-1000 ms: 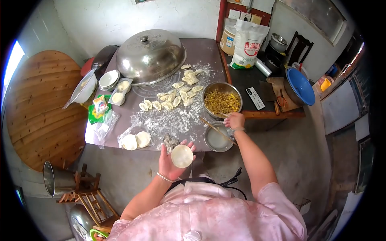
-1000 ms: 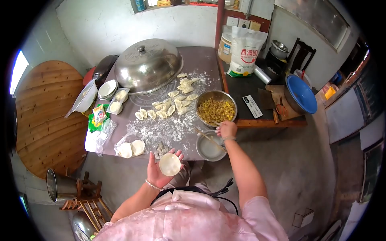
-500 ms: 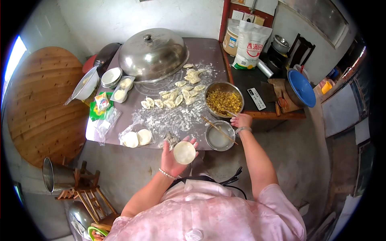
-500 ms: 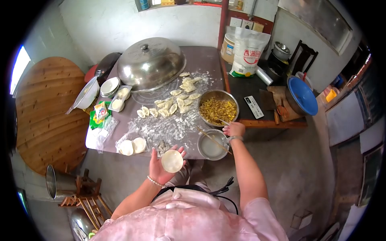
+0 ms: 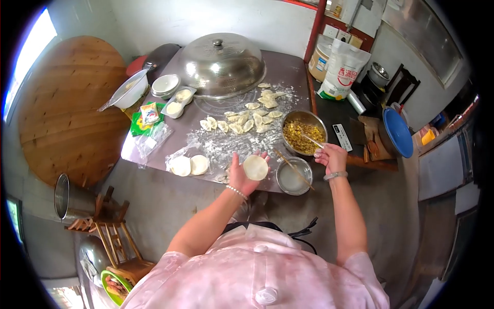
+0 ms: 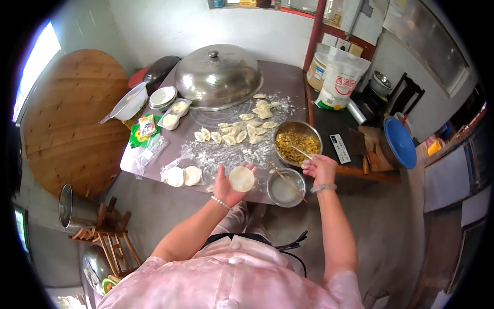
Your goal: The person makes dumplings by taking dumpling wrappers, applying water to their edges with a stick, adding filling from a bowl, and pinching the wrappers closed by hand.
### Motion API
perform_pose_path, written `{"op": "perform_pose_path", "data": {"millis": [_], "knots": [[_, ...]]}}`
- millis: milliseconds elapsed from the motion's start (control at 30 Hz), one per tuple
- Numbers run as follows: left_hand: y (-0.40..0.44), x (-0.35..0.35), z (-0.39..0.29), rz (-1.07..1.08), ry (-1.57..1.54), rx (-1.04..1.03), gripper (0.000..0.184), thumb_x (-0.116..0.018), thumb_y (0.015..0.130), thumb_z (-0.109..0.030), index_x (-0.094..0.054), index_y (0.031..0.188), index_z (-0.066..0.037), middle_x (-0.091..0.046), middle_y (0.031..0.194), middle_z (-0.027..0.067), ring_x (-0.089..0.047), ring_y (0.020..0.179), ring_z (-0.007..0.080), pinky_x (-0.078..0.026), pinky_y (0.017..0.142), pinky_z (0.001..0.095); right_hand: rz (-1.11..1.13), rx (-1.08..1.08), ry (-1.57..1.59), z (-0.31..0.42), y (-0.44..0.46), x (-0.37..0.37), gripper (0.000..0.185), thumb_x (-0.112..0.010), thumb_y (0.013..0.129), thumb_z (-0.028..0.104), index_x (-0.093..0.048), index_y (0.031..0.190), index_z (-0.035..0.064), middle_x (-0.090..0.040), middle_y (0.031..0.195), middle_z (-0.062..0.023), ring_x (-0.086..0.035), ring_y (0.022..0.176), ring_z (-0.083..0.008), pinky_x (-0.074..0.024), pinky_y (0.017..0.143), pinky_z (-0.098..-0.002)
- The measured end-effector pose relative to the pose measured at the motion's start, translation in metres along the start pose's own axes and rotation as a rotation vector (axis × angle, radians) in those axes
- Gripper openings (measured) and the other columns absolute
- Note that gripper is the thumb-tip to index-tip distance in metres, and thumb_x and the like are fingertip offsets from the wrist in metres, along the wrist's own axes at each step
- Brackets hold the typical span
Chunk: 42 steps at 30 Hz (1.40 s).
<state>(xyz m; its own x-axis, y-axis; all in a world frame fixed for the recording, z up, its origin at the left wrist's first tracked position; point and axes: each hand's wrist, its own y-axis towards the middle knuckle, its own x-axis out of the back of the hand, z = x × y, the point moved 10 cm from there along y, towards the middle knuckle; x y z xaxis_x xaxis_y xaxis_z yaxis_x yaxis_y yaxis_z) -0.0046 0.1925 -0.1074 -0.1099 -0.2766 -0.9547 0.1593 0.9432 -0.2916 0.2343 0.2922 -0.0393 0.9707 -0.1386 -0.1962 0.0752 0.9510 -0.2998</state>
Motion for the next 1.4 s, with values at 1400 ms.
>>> {"op": "perform_pose_path", "data": {"millis": [1400], "knots": [[-0.001,-0.018,0.005,0.055,-0.018,0.018,0.072,-0.028,0.091,-0.059,-0.034,0.134,-0.001,-0.042,0.133,0.0192,-0.046,0.117,0.0307,-0.040,0.094,0.0413,-0.082,0.737,-0.760,0.024,-0.044,0.008,0.017,-0.051,0.087,0.005,-0.064,0.096,-0.0011,-0.066,0.074,-0.0159,-0.065,0.061,-0.0216,-0.0514,0.057,-0.0314]]}}
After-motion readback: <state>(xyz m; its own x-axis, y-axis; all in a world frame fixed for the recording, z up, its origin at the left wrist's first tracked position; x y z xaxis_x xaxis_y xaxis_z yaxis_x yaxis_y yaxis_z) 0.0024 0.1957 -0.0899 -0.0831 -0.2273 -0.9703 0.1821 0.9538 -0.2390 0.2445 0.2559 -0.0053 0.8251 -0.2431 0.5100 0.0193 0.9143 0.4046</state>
